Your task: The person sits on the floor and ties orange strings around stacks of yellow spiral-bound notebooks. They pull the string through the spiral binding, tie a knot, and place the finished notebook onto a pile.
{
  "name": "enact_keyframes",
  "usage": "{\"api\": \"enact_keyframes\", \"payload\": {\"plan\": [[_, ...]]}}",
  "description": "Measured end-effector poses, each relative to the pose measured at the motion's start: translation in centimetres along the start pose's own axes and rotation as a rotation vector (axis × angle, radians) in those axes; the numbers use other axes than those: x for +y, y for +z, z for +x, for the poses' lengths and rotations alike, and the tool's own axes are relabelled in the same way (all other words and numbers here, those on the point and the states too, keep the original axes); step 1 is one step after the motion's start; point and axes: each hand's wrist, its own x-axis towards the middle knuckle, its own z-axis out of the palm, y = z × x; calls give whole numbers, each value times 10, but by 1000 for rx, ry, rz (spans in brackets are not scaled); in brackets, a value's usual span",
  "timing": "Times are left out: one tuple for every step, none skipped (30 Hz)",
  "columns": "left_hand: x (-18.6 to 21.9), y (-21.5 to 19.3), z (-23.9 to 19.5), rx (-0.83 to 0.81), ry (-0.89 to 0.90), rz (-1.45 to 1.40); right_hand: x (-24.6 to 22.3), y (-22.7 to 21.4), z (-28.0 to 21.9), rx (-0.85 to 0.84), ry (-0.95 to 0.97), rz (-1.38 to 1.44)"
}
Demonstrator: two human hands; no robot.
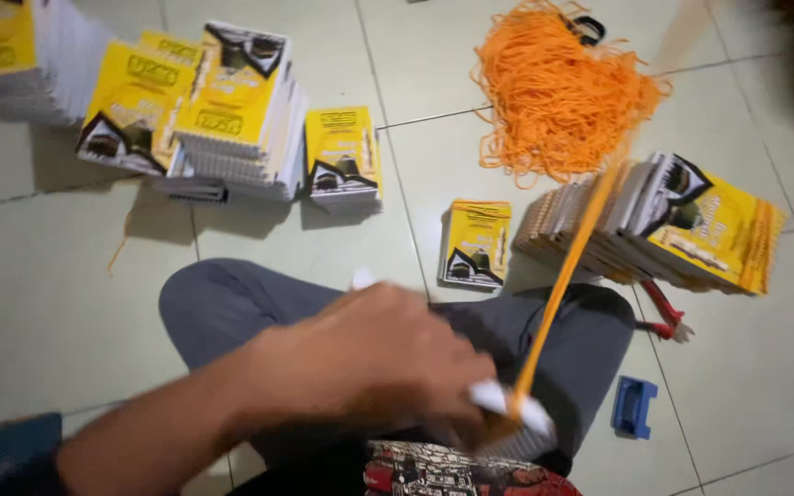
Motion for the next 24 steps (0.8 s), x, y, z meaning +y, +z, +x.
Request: {"api": "enact_keyframes", "payload": {"plan": [[5,2,-15,355,358,-11,13,17,-9,4,29,8],[-8,-4,-24,353,364,0,41,36,-17,8,44,15],[-22,-11,-34,455,-19,38,63,56,-27,12,59,23],[-35,-15,-47,553,-426,72,77,75,-36,2,56,22],[-58,-22,-41,561,-444,79,101,96,-41,-1,35,20],[-82,-25,-40,950,-304,121,123,121,-45,-20,-435,-170],[-106,-27,-40,1330,-132,183,147,146,-49,-38,-914,-350],[-120,-9,-24,1325,-164,185,140,141,-66,-61,-934,-343],[-135,10,-6,1189,-385,135,135,134,-82,26,-936,-268],[-149,27,19,1031,-562,78,136,127,-104,128,-903,-190],[-134,40,32,1017,-560,71,139,129,-97,121,-891,-181],[-119,52,51,1090,-432,155,145,128,-95,247,-843,-222],[-104,63,70,1162,-301,235,151,127,-92,370,-793,-266],[-87,71,86,1156,-274,210,158,132,-90,371,-758,-276],[-70,78,100,1098,-280,372,164,137,-88,374,-622,-67],[-54,87,110,1037,-298,536,169,144,-82,370,-493,142],[-42,95,124,1034,-285,513,180,157,-83,366,-469,134],[-30,101,134,1080,-256,541,189,171,-81,369,-313,395],[-19,107,143,1126,-227,568,198,185,-80,369,-149,651],[-15,119,157,1115,-236,562,212,194,-79,355,-143,654],[-11,131,171,1130,-228,558,227,203,-79,414,-92,747],[-8,141,186,1149,-210,557,242,212,-78,484,-40,839],[-3,151,195,1141,-210,555,247,217,-79,480,-33,843],[5,163,204,1165,-187,499,254,223,-83,535,58,865]]}}
